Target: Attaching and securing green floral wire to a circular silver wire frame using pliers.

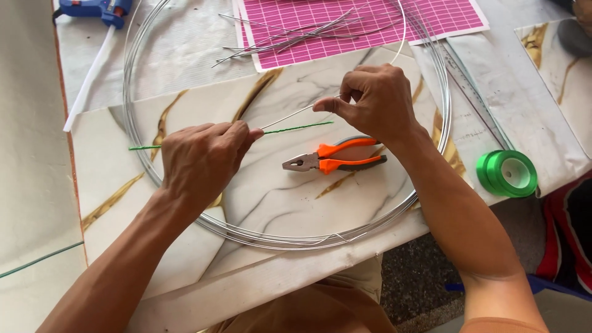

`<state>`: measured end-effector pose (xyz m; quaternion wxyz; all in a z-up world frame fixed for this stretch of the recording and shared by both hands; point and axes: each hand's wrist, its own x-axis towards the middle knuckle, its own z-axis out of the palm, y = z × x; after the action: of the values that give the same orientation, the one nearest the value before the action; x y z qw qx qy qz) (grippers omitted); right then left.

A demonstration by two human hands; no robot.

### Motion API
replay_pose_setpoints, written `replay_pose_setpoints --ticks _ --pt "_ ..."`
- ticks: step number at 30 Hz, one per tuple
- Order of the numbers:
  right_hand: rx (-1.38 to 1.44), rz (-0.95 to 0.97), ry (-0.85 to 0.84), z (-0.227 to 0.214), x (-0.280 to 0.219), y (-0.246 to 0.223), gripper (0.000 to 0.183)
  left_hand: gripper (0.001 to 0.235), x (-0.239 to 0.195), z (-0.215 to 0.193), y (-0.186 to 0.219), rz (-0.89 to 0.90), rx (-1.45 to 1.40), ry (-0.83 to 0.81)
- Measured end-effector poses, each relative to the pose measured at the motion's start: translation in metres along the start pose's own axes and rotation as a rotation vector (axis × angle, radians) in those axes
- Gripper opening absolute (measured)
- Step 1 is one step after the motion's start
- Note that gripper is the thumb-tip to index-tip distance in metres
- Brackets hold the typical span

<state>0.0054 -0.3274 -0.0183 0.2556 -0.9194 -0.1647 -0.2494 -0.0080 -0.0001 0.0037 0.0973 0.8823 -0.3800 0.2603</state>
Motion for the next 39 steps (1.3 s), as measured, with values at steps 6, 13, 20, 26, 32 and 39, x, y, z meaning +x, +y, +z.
replay_pose_setpoints --ticks 6,13,20,26,32,39 --pt "-0.012 -0.093 0.041 -0.009 0.006 0.007 0.055 0.059 -0.005 0.016 -0.004 0.000 0.036 0.084" --pt "0.047 -0.072 0.049 -0.011 0.008 0.021 0.050 0.058 -0.008 0.017 -0.005 -0.003 0.053 0.070" --pt "0.052 -0.156 0.016 -0.019 0.011 0.030 0.041 0.055 -0.013 0.015 -0.011 -0.010 0.085 0.060" --pt "0.050 -0.114 0.013 -0.014 0.009 0.036 0.037 0.059 -0.013 0.017 -0.006 -0.009 0.068 0.055" --pt "0.064 -0.174 -0.042 -0.025 0.009 0.032 0.022 0.056 -0.018 0.015 -0.015 -0.041 0.116 0.025" --pt "0.035 -0.147 -0.078 -0.028 0.009 0.039 0.013 0.055 -0.016 0.013 -0.011 -0.044 0.057 0.041"
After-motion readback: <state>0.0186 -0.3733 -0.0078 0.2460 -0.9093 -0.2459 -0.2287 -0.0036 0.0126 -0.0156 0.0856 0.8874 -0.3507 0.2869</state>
